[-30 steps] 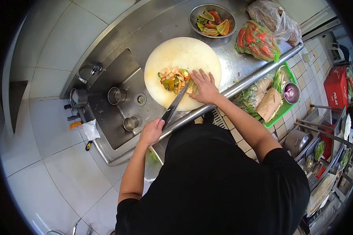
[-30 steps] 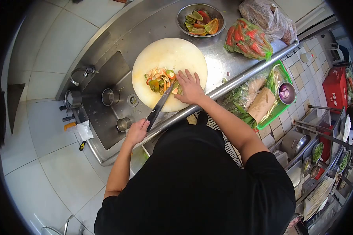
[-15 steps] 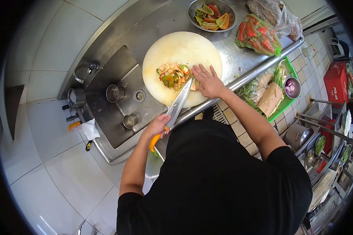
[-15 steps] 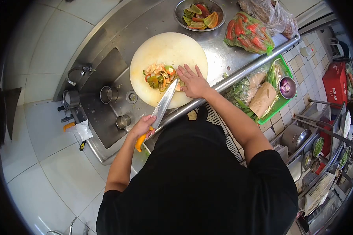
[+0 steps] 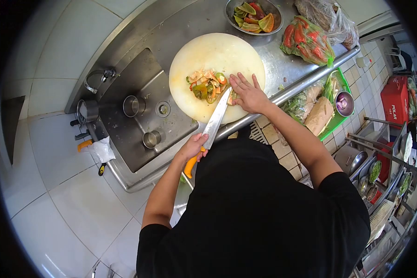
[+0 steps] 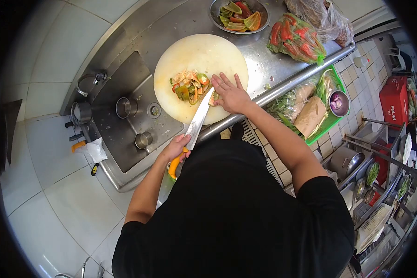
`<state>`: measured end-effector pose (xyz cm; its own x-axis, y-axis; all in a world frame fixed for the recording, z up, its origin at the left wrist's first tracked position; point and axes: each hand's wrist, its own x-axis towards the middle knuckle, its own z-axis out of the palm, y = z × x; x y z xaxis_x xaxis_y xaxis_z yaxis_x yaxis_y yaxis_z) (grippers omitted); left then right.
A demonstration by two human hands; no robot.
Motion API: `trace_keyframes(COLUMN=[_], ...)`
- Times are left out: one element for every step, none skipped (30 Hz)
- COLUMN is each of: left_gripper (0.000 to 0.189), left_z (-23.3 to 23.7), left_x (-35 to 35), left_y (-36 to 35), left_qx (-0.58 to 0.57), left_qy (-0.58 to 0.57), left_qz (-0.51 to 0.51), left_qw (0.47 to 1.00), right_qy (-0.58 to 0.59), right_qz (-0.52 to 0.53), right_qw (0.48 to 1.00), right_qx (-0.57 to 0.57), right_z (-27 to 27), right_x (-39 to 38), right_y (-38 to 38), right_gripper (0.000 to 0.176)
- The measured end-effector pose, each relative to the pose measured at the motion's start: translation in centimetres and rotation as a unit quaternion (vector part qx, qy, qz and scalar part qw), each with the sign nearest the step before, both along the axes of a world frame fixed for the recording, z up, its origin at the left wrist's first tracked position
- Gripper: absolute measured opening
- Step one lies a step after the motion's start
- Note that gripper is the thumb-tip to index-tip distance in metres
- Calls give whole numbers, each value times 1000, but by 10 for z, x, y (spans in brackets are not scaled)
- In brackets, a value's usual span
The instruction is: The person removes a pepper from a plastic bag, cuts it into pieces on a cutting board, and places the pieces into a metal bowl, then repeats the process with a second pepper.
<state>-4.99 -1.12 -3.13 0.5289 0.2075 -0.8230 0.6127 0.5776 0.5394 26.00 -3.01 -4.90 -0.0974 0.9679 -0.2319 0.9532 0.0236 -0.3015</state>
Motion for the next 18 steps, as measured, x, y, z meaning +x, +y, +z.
trace_keyframes(left_gripper=[35,35,35,35,35,35,34,34,34,33,33,34,34,34,33,33,33,33], left_z=[1,-3,-7,-11,-13,-13,-12,-11,-8,-5,-6,-8,-9,-11,-13,-15,-17,-17], left_x=[0,2,5,5,3,3,3,3,2,0,2,7,9,9,10,10,9,9], left_y=[1,1,-1,-2,-4,-4,-4,-3,-3,-3,-2,-1,0,-1,-1,0,2,4], left_qx=[-5,-3,3,10,9,4,0,2,-2,-6,-5,-2,1,3,-4,-11,-9,-15], left_qy=[12,12,2,-9,-8,-12,-17,-18,-10,-1,1,-8,-18,-19,-27,-35,-35,-37], left_qz=[0,0,2,2,3,4,6,7,7,7,8,9,11,12,16,21,23,19], left_qw=[1000,1000,1000,1000,1000,1000,1000,1000,1000,1000,1000,1000,1000,1000,999,999,999,999], right_qy=[-1,3,8,10,10,11,10,5,1,2,14,26,26,63,99,99,110,121], right_qz=[0,0,-1,-1,-4,-6,-5,-7,-9,-8,-16,-23,-22,-42,-61,-59,-49,-40], right_qw=[1000,1000,1000,1000,1000,1000,1000,1000,1000,1000,1000,999,999,996,991,991,987,981], right_qx=[2,11,20,19,15,10,10,11,12,14,23,31,32,46,61,64,107,149], right_z=[-2,-5,-5,-6,-6,-6,-5,-4,-5,-7,-9,-7,-5,-3,0,-2,-7,-9], right_x=[1,2,0,0,0,1,0,0,-1,-1,-1,-2,-3,-3,-3,-2,0,1], right_y=[1,0,0,0,0,0,-1,-1,-1,0,0,0,-1,-2,-2,-2,-4,-7], right_gripper=[80,80,81,81,82,82,82,83,84,84,82,82,82,77,73,73,64,57])
